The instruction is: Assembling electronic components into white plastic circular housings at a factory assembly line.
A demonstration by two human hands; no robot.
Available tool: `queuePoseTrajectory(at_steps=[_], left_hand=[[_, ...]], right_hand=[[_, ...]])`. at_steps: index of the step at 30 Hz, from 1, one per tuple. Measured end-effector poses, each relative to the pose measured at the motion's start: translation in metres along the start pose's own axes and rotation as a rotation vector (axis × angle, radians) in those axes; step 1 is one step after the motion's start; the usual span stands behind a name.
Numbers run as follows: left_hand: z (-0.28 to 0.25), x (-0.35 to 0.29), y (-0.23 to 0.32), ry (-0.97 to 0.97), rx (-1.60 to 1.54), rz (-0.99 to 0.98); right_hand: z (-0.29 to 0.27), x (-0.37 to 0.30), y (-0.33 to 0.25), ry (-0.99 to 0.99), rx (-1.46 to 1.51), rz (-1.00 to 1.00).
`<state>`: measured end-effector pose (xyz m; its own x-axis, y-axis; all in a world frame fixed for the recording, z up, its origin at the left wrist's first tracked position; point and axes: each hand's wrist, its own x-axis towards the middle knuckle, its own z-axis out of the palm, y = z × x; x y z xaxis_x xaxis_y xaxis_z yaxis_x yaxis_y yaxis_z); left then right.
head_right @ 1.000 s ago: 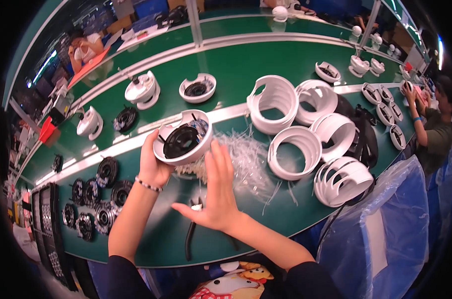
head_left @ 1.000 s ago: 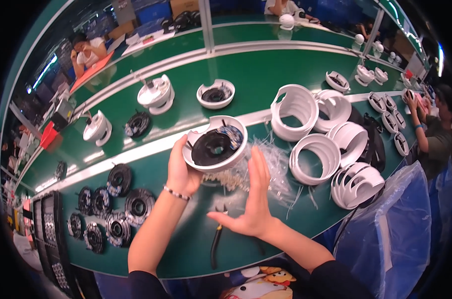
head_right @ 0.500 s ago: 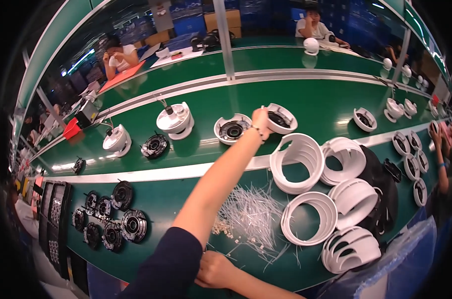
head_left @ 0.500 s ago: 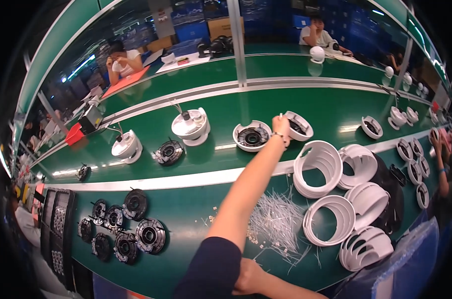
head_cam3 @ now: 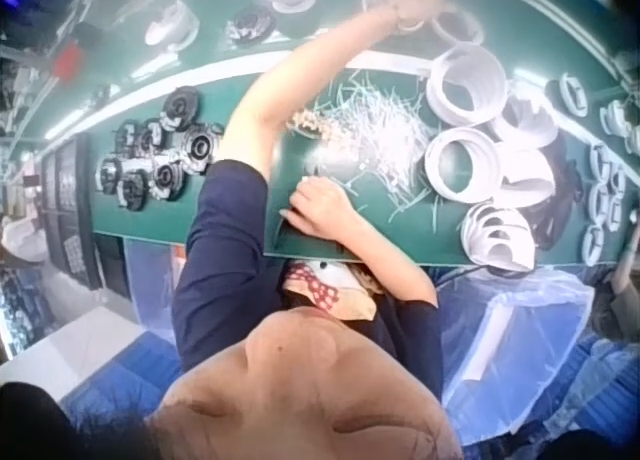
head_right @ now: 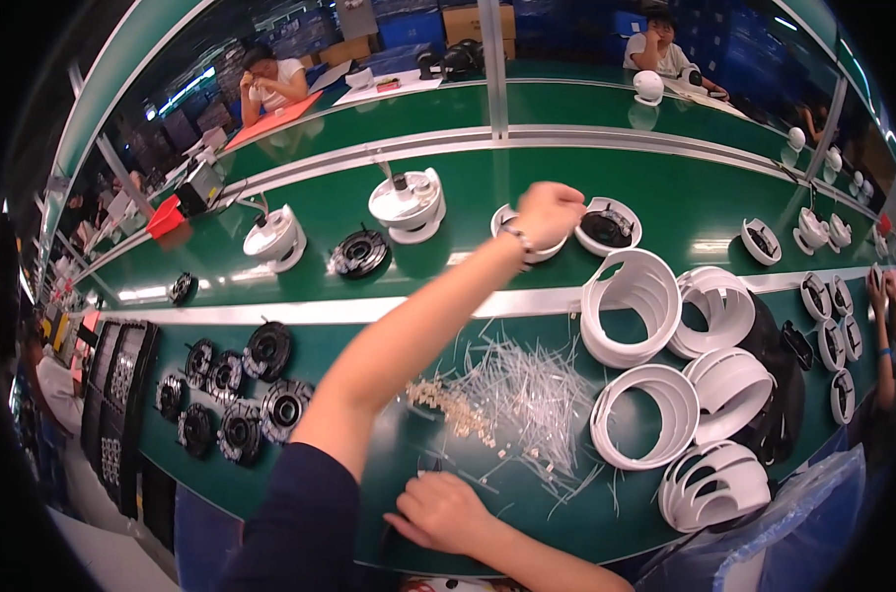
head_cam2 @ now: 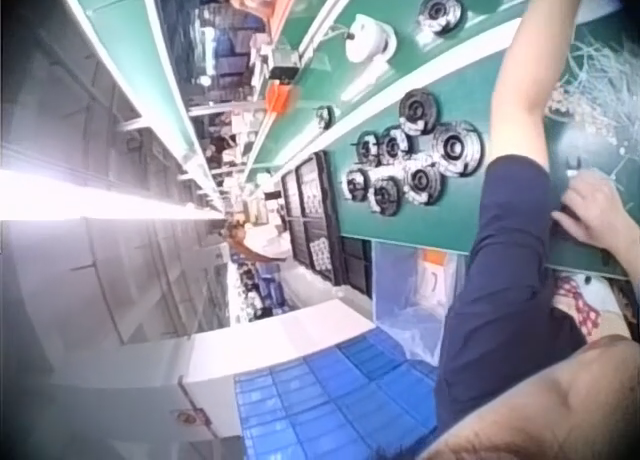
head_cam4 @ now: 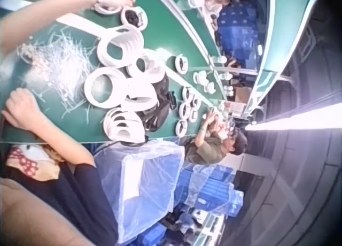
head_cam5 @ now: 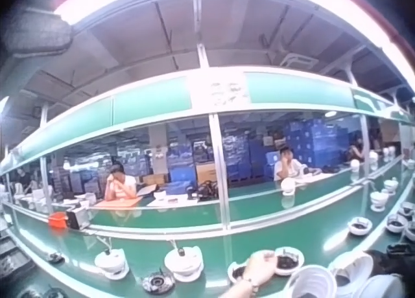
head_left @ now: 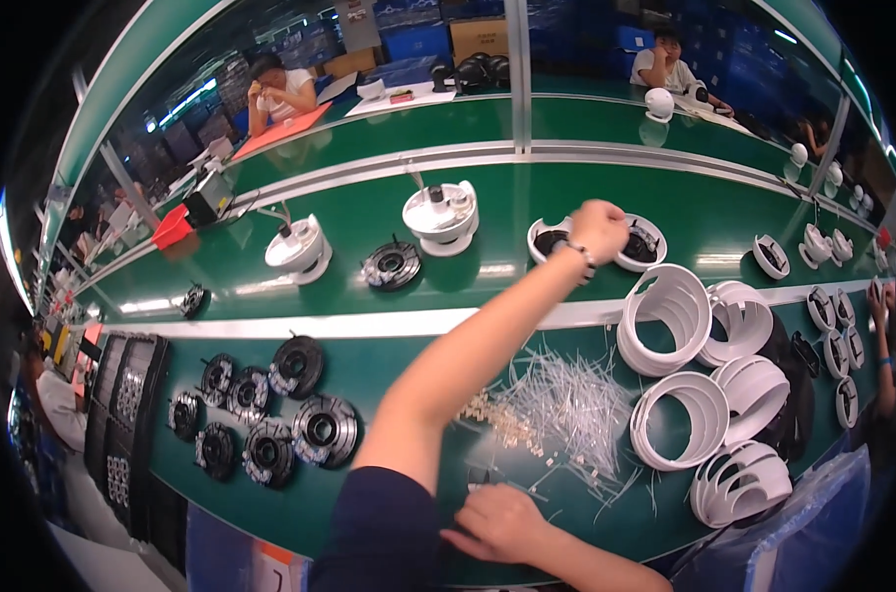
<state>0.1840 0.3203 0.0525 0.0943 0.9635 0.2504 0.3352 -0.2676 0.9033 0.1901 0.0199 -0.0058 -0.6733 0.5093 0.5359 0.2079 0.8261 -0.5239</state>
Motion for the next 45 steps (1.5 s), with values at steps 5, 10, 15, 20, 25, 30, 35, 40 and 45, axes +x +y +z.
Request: queuePoseTrajectory(at_steps=[5, 10, 15, 20, 25, 30, 35, 40, 45], left_hand=[[-0.135, -0.064, -0.043, 0.29, 0.796, 0.063], [-0.205, -0.094, -0.147, 0.108, 1.096, -0.241], [-0.176, -0.097, -0.143, 0.317, 1.137, -0.189], [-0.191, -0.124, -0.115, 0.151, 1.142, -0.1], [-0.23, -0.177, -0.079, -0.157, 1.199, -0.222], [-0.238, -0.197, -0.039, -0.416, 1.28, -0.273], [-0.226, -0.228, 0.007, -0.155, 1.089, 0.086], [-0.192, -0.256, 0.048, -0.258, 0.814, 0.216], [-0.206, -0.264, 0.049, -0.247, 0.598, 0.087]], right_hand=[[0.003, 0.003, -0.009, 0.029, -0.017, -0.046], [0.012, 0.011, -0.036, 0.007, -0.048, -0.101], [0.012, -0.007, -0.085, 0.061, -0.092, 0.058], [0.016, -0.023, -0.095, -0.002, -0.282, 0.299], [0.014, -0.053, -0.084, 0.068, -0.328, 0.523], [0.001, -0.066, -0.065, 0.131, -0.344, 0.545], [-0.007, -0.059, -0.059, -0.007, -0.219, 0.73], [-0.011, -0.06, -0.054, 0.002, -0.248, 0.66], [-0.011, -0.05, -0.052, 0.043, -0.121, 0.676]])
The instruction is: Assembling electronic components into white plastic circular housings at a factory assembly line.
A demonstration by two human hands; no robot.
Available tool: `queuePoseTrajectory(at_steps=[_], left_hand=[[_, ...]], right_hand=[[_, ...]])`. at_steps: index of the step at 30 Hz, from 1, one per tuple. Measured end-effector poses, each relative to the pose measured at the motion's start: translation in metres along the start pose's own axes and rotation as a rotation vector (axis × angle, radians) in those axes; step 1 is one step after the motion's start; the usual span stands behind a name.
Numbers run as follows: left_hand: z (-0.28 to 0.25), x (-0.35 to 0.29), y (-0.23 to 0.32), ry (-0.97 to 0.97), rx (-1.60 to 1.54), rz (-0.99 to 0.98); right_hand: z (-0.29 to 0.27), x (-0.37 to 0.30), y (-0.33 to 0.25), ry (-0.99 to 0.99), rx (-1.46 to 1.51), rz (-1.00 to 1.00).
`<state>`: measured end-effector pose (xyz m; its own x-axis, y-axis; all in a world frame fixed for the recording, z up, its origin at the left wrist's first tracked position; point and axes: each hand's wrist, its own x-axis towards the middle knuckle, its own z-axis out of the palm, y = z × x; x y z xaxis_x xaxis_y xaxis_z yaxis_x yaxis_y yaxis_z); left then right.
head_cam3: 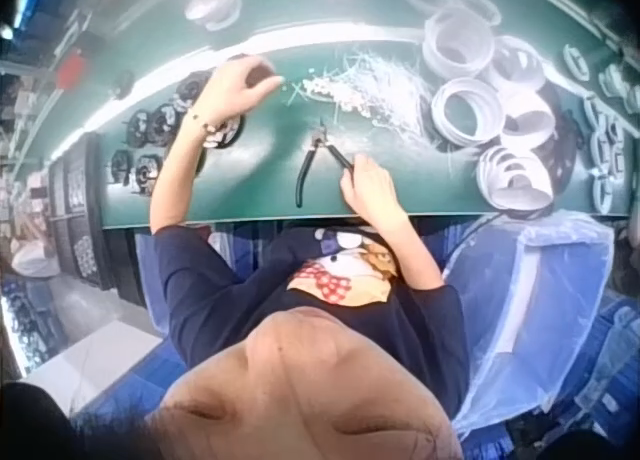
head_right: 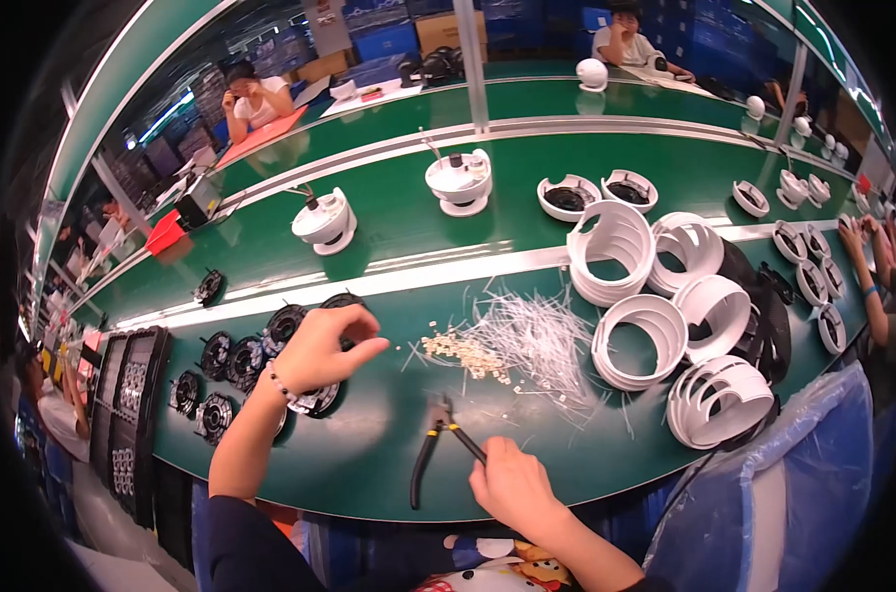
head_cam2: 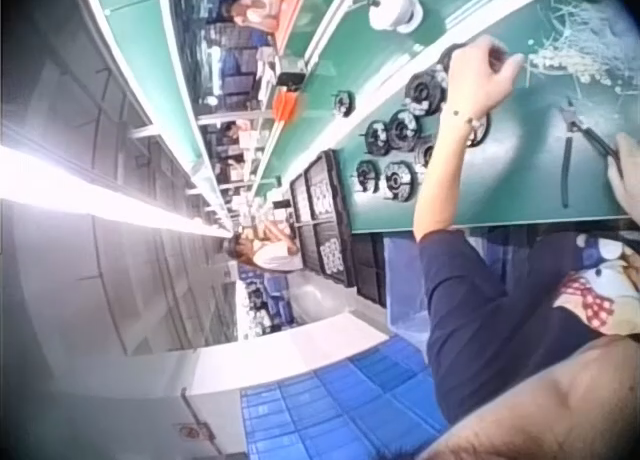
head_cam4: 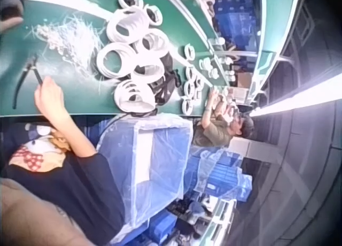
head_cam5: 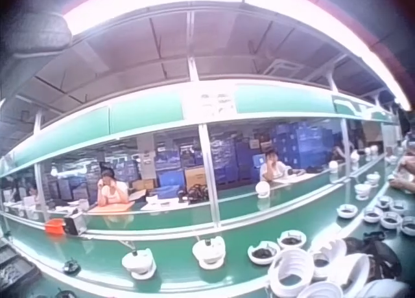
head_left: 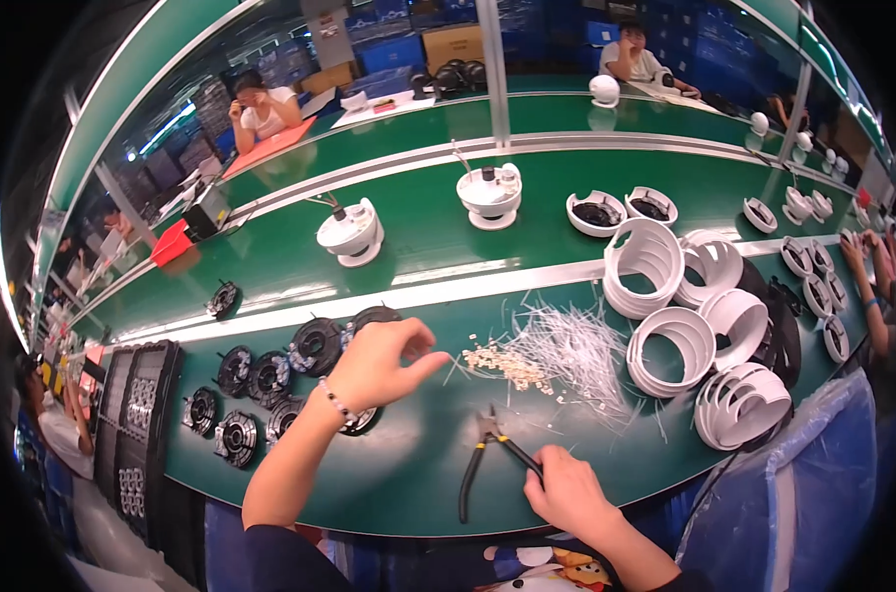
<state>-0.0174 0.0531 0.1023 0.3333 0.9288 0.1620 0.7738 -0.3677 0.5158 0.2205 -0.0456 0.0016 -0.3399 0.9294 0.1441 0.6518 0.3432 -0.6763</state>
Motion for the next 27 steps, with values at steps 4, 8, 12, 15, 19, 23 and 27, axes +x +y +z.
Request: queuePoseTrajectory(at_steps=[4, 8, 12, 15, 19, 23, 27], left_hand=[[0.009, -0.019, 0.007, -0.109, -0.063, -0.068], [0.041, -0.047, 0.022, -0.417, -0.336, -0.171], [0.052, -0.03, 0.062, -0.24, -0.525, -0.16], [0.059, -0.016, 0.069, -0.249, -0.662, -0.087], [0.088, 0.014, 0.078, -0.146, -0.264, 0.28], [0.079, 0.043, 0.081, -0.432, 0.057, 0.352], [0.061, 0.117, 0.015, -1.065, -0.648, 0.12]], right_hand=[[-0.016, 0.004, -0.002, -0.027, 0.187, 0.012], [-0.034, 0.007, -0.016, 0.133, 0.532, 0.019], [-0.032, 0.019, -0.011, 0.237, 0.89, -0.079], [-0.044, 0.034, -0.022, 0.035, 1.309, -0.111], [-0.05, 0.045, -0.005, -0.199, 1.531, -0.055], [-0.049, 0.052, 0.021, -0.101, 1.526, 0.092], [-0.061, 0.078, 0.036, 0.033, 1.291, -0.076]])
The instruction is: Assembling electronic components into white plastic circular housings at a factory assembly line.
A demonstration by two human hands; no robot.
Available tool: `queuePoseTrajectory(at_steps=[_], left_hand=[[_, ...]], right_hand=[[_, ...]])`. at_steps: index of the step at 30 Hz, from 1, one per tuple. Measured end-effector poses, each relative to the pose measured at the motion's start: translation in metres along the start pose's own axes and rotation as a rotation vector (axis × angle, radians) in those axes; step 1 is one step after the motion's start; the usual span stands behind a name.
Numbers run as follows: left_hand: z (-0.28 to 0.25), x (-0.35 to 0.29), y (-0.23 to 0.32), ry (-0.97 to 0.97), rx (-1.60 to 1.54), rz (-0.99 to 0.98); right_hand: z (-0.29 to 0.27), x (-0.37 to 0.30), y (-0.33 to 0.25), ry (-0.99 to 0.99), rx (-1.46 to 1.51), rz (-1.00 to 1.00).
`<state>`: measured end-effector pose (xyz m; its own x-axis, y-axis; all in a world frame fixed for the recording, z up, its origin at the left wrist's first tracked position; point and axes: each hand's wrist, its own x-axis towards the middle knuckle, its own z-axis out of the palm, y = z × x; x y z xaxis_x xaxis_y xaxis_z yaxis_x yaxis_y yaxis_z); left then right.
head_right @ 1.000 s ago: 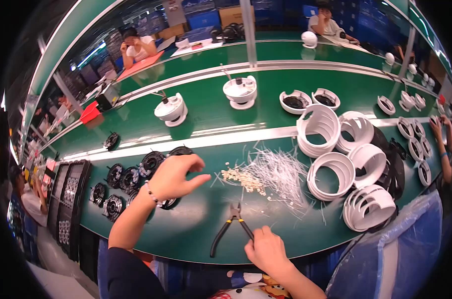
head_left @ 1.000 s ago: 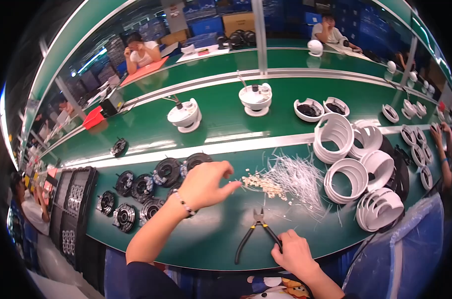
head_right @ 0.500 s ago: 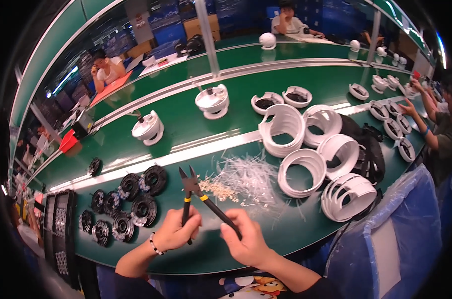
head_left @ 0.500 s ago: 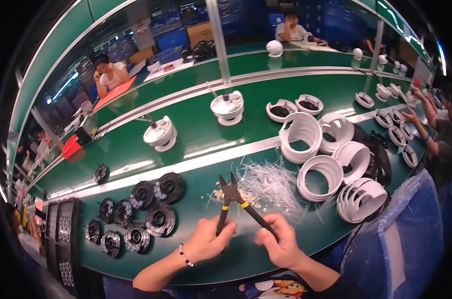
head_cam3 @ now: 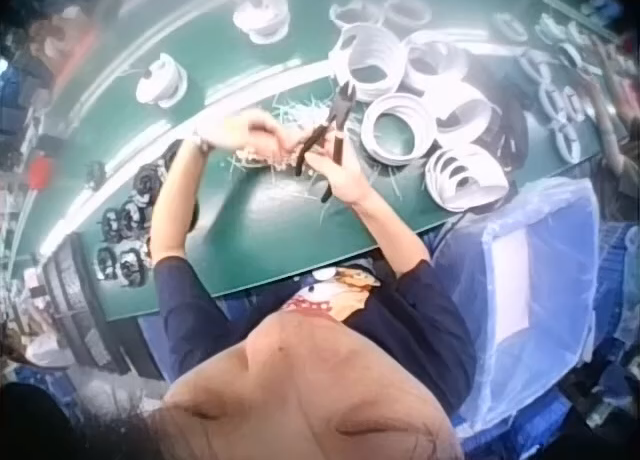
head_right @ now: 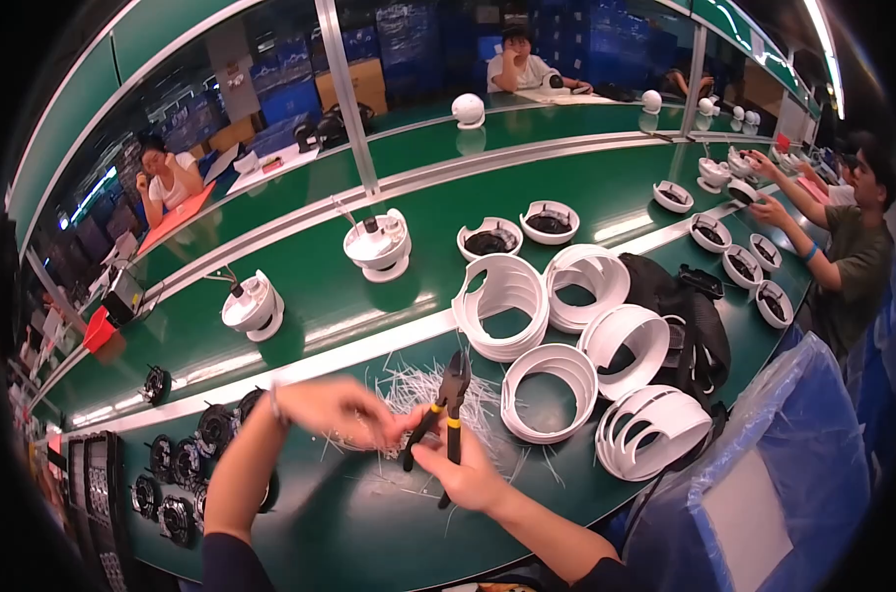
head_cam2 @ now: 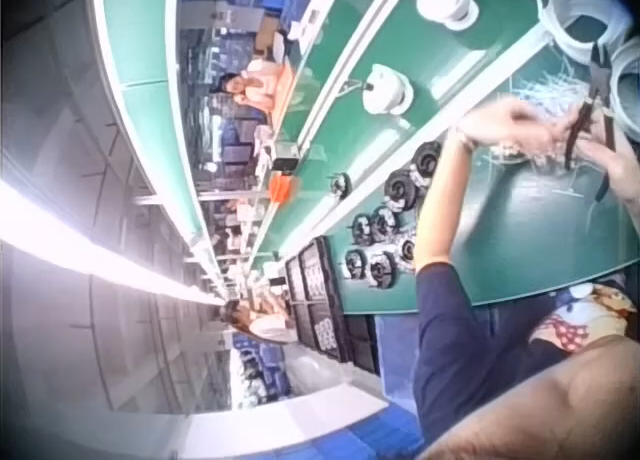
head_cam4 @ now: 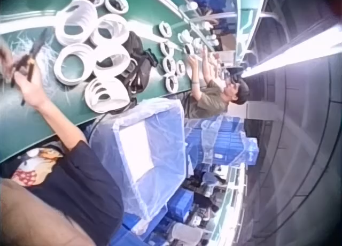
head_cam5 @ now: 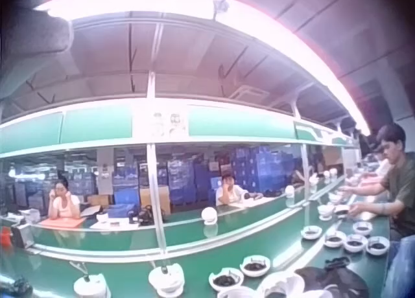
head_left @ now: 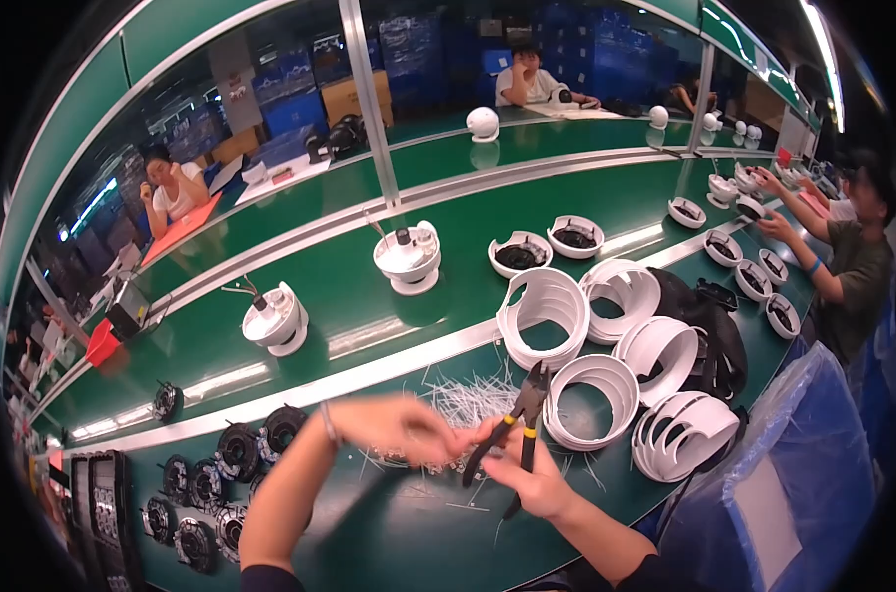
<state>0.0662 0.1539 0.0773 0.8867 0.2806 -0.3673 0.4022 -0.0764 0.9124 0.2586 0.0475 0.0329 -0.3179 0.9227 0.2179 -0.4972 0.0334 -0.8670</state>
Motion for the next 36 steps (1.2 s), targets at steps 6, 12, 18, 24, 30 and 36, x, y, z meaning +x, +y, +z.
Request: queuePoseTrajectory(at_steps=[6, 12, 18, 24, 30, 36], left_hand=[[-0.128, 0.125, -0.045, 0.938, -0.966, 0.144], [-0.186, 0.227, -0.074, 1.231, -1.529, 0.518], [-0.163, 0.206, -0.066, 1.161, -1.286, 0.618], [-0.074, 0.07, -0.024, 0.98, -0.535, 0.197], [0.015, -0.022, -0.012, 0.994, -0.277, -0.051], [0.056, -0.053, 0.004, 0.96, -0.304, -0.084]], right_hand=[[-0.007, -0.003, 0.018, 0.089, -0.006, 0.137], [-0.018, 0.004, 0.027, 0.079, 0.121, 0.257], [-0.025, 0.001, 0.007, -0.034, 0.169, 0.319], [-0.024, 0.0, -0.02, 0.161, -0.637, -0.125], [-0.017, 0.003, -0.014, 0.4, -0.882, -0.351], [-0.023, 0.008, 0.004, 0.423, -1.349, -0.485]])
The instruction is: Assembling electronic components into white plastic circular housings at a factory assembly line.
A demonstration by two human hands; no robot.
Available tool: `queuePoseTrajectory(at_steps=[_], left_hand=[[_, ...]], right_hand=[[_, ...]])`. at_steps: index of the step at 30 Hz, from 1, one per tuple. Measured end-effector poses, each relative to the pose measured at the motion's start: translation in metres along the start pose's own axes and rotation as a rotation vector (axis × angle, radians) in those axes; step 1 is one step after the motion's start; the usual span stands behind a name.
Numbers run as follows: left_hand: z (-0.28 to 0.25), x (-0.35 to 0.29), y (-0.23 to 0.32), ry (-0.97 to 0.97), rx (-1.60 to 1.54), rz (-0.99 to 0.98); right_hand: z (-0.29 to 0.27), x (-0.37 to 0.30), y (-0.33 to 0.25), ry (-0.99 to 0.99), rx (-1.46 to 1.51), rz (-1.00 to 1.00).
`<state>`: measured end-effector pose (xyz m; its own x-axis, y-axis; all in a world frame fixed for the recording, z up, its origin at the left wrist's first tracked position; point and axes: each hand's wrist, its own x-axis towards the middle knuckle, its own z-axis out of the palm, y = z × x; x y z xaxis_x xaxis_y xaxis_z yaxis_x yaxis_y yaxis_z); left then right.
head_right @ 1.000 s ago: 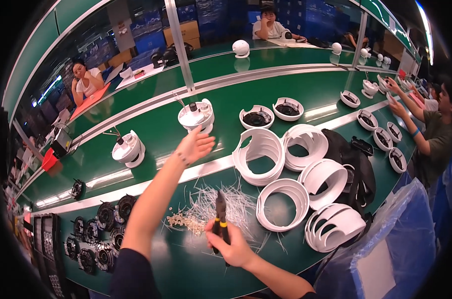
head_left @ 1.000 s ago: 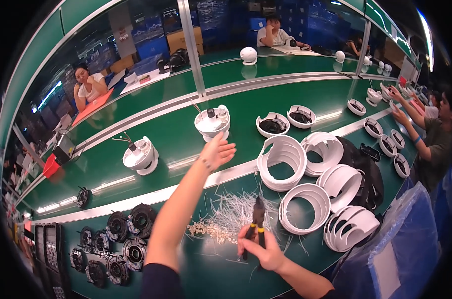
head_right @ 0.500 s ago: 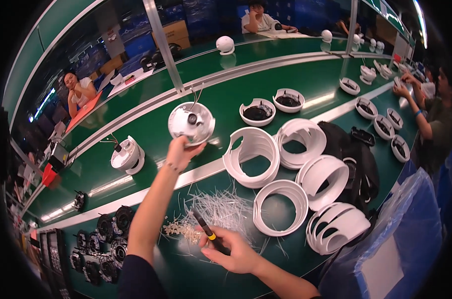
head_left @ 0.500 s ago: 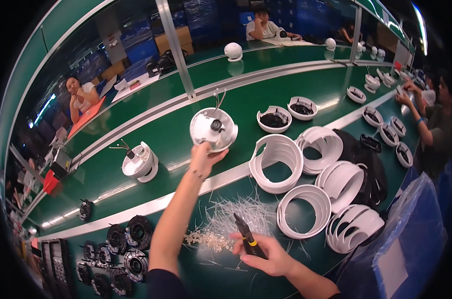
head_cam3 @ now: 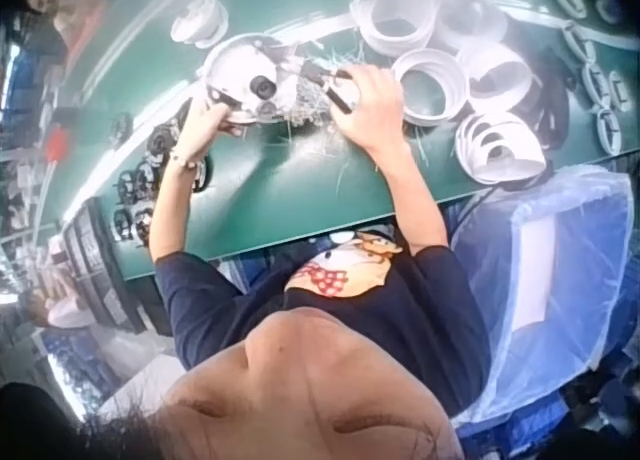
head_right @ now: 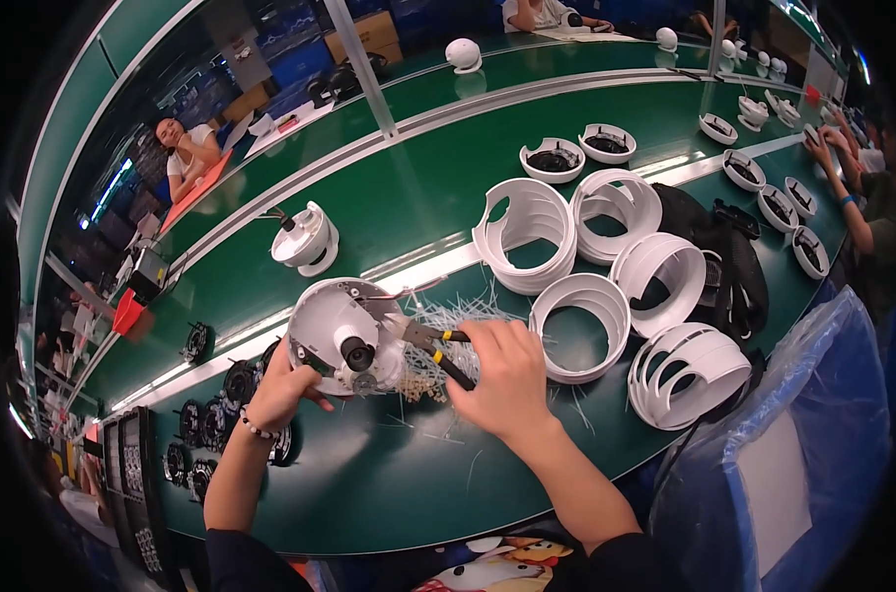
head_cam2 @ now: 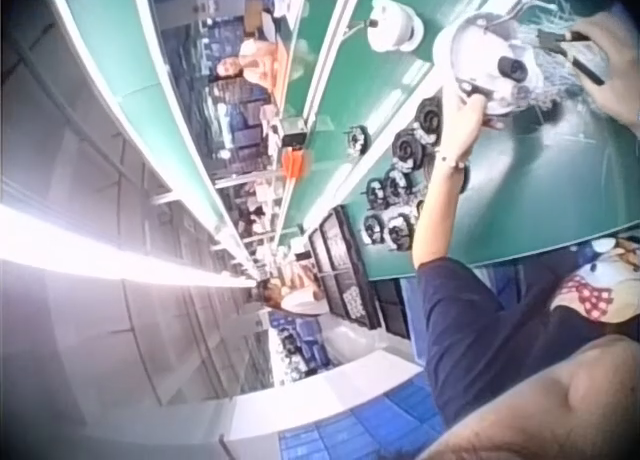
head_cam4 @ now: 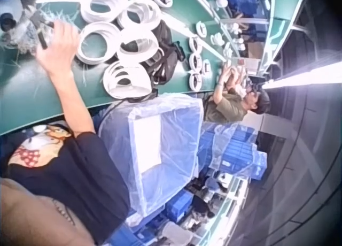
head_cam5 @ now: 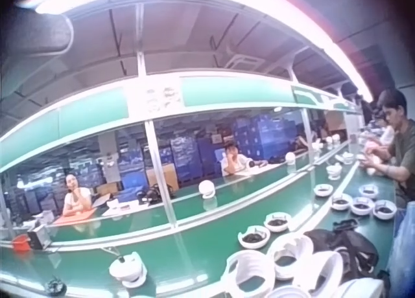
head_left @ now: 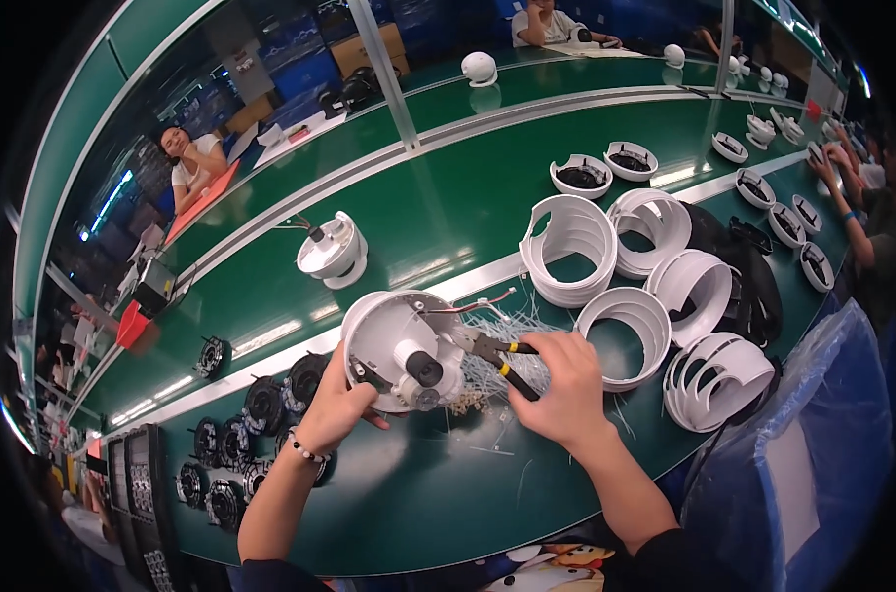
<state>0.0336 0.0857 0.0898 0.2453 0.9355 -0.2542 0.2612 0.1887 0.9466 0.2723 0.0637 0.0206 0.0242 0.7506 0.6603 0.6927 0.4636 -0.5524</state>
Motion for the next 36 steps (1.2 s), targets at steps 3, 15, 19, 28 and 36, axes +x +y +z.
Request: queuePoseTrajectory(at_steps=[3, 15, 19, 28, 36], left_hand=[[0.014, -0.005, 0.005, -0.046, 0.092, 0.035], [0.042, 0.002, 0.013, -0.13, 0.139, 0.056], [0.043, 0.003, 0.015, -0.125, 0.136, 0.043], [0.047, 0.001, 0.011, -0.122, 0.154, 0.054], [0.046, 0.005, 0.009, -0.085, 0.26, 0.023]], right_hand=[[0.002, 0.0, -0.005, 0.026, -0.025, 0.003], [-0.005, -0.004, 0.005, 0.042, -0.129, 0.091], [-0.006, -0.005, 0.005, 0.045, -0.134, 0.102], [-0.004, -0.006, 0.005, 0.009, -0.173, 0.148], [-0.007, -0.008, 0.009, -0.063, -0.102, 0.18]])
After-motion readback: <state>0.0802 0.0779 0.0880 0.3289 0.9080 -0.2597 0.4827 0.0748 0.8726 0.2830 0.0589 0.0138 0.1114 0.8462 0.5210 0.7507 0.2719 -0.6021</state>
